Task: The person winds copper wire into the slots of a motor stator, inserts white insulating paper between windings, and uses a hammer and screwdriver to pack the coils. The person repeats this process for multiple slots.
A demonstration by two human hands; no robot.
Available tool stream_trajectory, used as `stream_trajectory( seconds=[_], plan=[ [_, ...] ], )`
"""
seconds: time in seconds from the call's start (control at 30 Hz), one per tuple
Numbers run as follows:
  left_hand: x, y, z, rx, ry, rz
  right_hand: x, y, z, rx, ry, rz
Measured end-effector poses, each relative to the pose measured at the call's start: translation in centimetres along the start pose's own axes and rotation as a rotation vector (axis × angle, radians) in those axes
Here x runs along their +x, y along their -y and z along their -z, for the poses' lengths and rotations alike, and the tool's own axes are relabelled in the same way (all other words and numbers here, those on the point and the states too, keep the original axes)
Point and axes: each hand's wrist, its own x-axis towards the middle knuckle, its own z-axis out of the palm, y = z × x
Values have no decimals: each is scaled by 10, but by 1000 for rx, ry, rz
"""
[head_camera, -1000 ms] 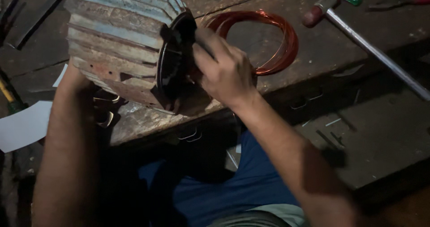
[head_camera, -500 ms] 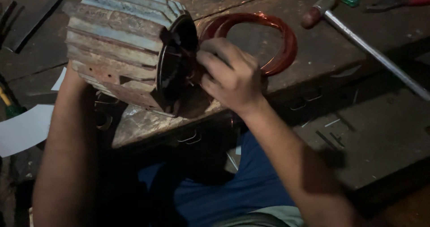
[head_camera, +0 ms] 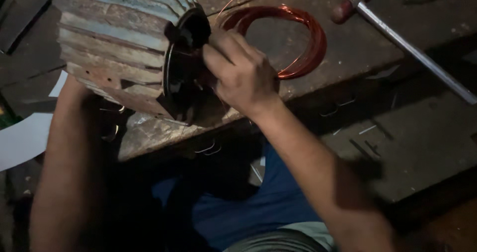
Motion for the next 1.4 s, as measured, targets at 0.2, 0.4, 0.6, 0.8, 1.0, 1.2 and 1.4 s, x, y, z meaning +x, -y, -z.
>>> stream_trajectory(
  seconds=[0.2, 0.4, 0.6, 0.8, 1.0, 1.2, 1.4],
  plan=[
    [-10, -4, -5, -171, -25, -1, 3, -4, -7, 80, 15, -19],
    [-2, -32, -31, -252, -103, -159, 7, -1, 9, 73, -12, 125],
    [5, -30, -33, 27, -269, -322, 12, -1, 23, 149, -31, 136],
    [8, -22, -26, -391, -168, -127, 12, -8, 21, 172, 12, 173],
    [-6, -31, -30, -269, -43, 132, 8, -13, 11, 341, 18, -21],
    [-4, -33, -27, -85, 65, 172, 2, -20, 1, 376, 33, -45],
    [-2, -24, -24, -106, 82, 181, 2, -21, -5, 344, 39, -39]
  ],
)
